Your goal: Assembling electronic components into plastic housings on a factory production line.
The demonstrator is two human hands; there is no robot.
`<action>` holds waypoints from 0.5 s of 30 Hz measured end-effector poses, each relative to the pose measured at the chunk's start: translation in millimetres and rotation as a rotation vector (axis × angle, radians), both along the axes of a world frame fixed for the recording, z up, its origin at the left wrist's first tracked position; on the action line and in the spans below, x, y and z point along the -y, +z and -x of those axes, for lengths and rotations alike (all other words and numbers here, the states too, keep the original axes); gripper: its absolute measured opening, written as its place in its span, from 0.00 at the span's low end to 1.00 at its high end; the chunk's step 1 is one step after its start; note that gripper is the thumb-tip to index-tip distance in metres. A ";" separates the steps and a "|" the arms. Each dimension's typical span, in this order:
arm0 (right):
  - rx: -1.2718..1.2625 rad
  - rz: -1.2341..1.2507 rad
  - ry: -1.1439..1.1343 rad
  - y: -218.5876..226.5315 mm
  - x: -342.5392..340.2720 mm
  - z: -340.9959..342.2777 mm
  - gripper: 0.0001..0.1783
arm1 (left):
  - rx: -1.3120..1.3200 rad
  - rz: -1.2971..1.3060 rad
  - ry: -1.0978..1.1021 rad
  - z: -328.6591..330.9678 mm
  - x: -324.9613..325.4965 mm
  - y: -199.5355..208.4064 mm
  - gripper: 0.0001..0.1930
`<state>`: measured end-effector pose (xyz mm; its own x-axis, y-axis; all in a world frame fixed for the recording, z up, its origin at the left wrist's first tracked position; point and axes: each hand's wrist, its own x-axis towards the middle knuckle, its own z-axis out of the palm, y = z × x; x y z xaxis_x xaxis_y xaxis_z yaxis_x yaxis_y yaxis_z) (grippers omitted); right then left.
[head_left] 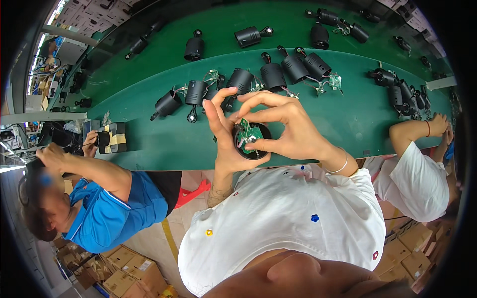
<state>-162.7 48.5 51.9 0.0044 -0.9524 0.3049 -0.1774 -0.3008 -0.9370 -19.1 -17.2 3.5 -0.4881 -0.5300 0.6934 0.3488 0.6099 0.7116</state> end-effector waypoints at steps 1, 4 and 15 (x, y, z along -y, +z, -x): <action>0.004 0.008 0.015 -1.7 1.0 0.3 0.20 | 0.023 0.027 0.015 -0.2 0.6 0.2 0.71; 0.016 0.010 0.031 -3.2 1.8 0.5 0.20 | 0.051 0.049 0.031 0.5 1.6 0.5 0.71; 0.140 0.005 0.083 -3.0 8.3 4.9 0.18 | -0.004 -0.147 0.026 3.4 -7.6 -5.5 0.72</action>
<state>-167.6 40.2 48.9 0.0404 -0.9489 0.3129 -0.0190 -0.3138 -0.9493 -22.4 -9.6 -2.0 -0.4705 -0.6385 0.6091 0.3375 0.5076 0.7928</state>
